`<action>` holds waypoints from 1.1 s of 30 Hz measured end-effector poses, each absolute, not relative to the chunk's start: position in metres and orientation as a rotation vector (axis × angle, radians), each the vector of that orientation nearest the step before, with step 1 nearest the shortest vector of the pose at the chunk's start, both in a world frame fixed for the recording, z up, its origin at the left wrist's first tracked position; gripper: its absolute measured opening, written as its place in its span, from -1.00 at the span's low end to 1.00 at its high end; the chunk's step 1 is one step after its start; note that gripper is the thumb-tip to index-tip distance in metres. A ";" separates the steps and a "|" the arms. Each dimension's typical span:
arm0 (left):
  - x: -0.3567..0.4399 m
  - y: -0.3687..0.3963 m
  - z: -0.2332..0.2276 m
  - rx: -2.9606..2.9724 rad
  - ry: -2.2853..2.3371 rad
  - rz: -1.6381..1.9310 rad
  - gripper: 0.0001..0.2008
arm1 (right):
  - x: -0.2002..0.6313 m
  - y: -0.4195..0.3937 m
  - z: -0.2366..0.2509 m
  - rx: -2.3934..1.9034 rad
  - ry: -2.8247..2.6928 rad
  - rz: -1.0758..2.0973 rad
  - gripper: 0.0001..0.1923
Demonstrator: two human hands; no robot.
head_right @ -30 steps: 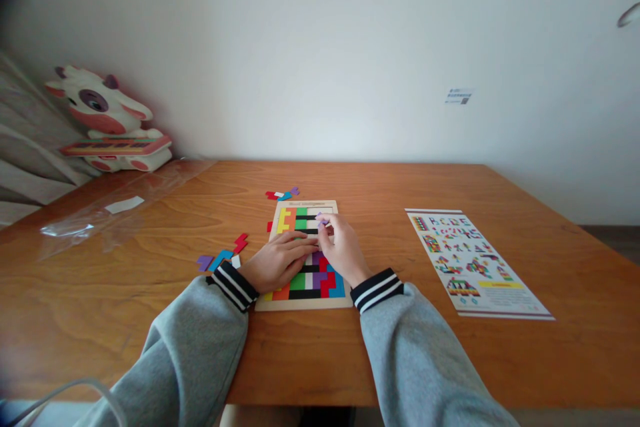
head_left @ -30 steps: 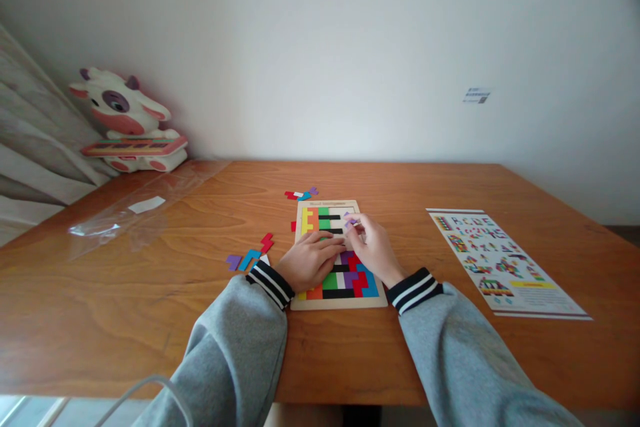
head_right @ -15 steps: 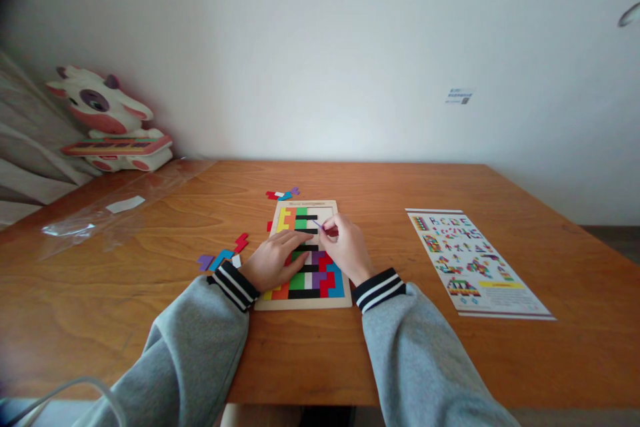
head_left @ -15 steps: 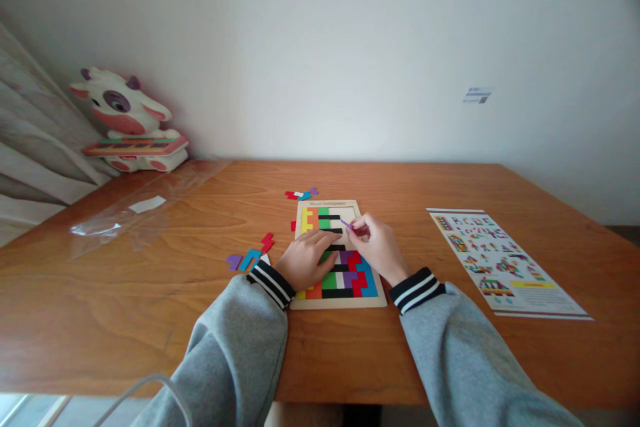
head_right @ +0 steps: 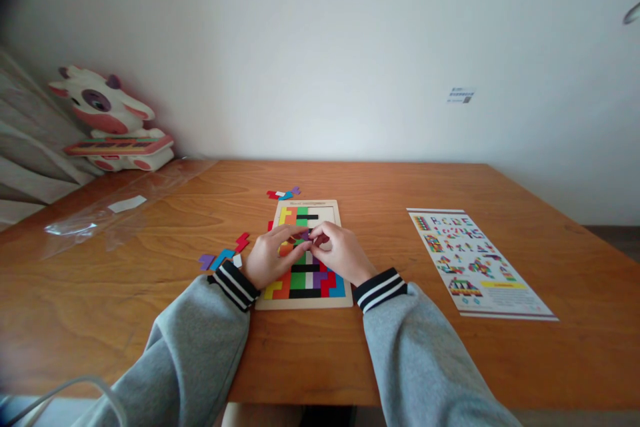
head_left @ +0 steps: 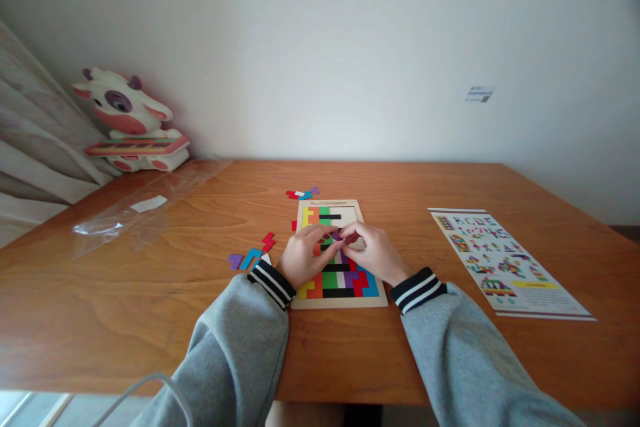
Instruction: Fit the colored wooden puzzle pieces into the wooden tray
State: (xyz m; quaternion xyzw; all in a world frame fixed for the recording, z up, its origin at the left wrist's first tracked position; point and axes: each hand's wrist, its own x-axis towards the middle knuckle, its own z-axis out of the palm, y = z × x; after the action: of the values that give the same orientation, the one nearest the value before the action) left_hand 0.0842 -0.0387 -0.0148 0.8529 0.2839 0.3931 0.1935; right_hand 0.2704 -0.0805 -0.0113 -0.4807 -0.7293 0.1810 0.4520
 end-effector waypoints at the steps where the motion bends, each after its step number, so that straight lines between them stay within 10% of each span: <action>1: 0.085 -0.039 -0.016 2.307 0.805 1.099 -0.74 | 0.270 -0.082 -0.010 -1.177 -1.808 0.466 -0.92; 12: 0.088 -0.035 -0.024 1.778 0.777 1.009 -0.70 | 0.269 -0.083 -0.009 -1.192 -1.606 0.721 -0.77; 33: 0.081 -0.034 -0.024 2.709 0.741 0.780 -0.79 | 0.281 -0.067 -0.039 -1.429 -1.638 0.448 -0.84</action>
State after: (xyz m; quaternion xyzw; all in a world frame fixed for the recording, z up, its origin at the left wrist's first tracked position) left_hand 0.0813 -0.0336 -0.0240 0.9235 0.2526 0.2658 0.1129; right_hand 0.2808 -0.0668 -0.0393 -0.5767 -0.6610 0.1808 0.4448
